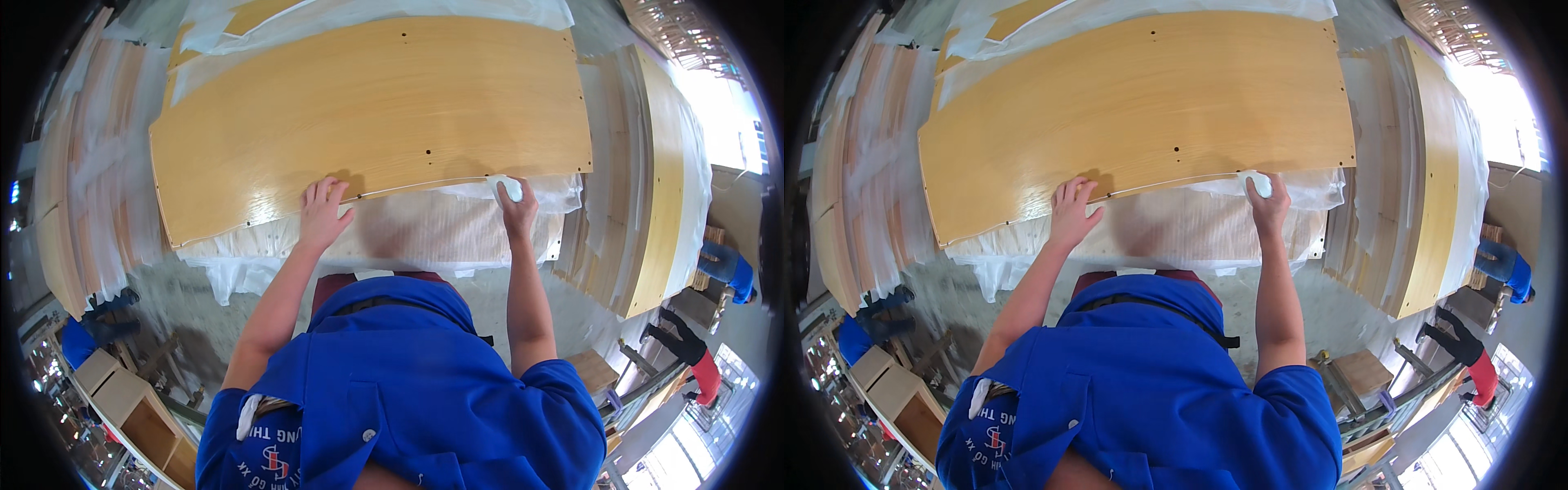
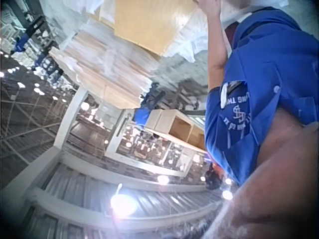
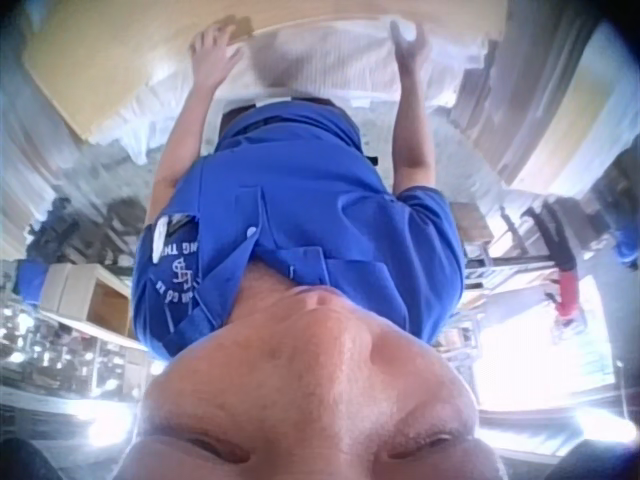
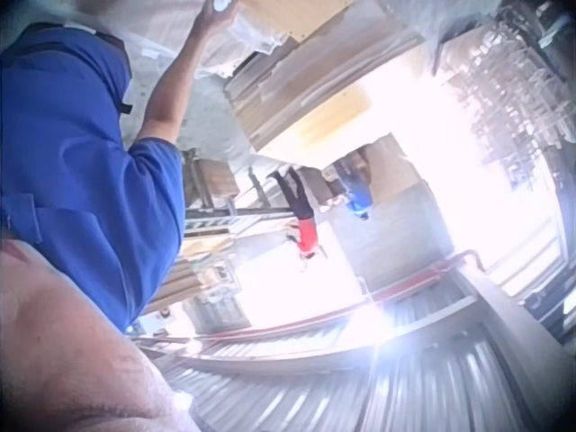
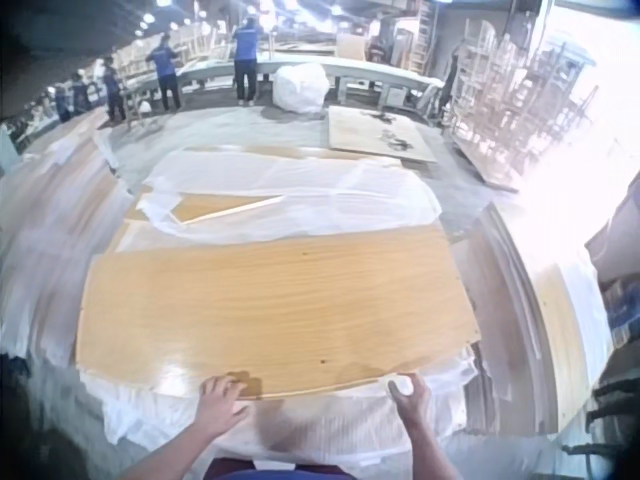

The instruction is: The person removes a protective plastic sheet from a large wooden panel and wipes the surface with a white cloth. They then move to a conveyor belt system and continue wiping several other wooden panels that are resting on rollers.

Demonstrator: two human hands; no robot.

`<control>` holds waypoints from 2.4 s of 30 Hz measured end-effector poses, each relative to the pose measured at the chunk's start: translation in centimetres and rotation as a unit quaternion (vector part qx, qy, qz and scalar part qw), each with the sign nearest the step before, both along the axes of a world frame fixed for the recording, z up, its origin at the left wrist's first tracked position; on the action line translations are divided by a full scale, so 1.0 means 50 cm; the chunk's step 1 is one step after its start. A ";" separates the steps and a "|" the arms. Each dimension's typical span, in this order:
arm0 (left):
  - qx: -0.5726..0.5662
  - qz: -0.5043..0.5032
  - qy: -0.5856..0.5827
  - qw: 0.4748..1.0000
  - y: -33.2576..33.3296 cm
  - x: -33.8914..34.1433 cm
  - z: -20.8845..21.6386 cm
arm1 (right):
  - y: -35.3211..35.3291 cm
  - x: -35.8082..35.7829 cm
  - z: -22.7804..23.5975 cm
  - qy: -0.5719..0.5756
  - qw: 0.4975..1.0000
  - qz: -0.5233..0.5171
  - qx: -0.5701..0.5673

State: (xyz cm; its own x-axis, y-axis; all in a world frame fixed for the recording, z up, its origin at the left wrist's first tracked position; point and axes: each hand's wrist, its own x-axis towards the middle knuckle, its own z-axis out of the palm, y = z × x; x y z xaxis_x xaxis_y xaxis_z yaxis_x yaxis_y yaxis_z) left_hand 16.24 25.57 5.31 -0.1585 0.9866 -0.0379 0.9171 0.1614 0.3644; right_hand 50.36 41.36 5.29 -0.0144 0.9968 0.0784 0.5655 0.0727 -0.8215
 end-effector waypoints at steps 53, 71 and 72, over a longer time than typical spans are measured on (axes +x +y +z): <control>-0.221 -0.023 0.117 0.968 0.123 0.097 0.023 | 0.219 0.343 -0.025 0.023 0.964 -0.257 0.064; -0.240 0.180 0.042 0.953 0.228 -0.034 0.008 | 0.331 0.409 -0.018 0.462 0.806 -0.368 0.034; -0.265 0.187 0.047 0.945 0.246 -0.041 0.012 | 0.348 0.418 -0.005 0.561 0.779 -0.277 -0.034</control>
State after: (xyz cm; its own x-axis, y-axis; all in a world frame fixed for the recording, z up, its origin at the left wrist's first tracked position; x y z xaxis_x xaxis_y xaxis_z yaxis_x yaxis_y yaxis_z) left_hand 14.19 37.87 5.93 -0.5201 0.7074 -0.4786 0.7839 0.6179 0.0614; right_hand 71.27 58.75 5.04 0.4592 0.8277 -0.3226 -0.5836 0.0073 -0.8120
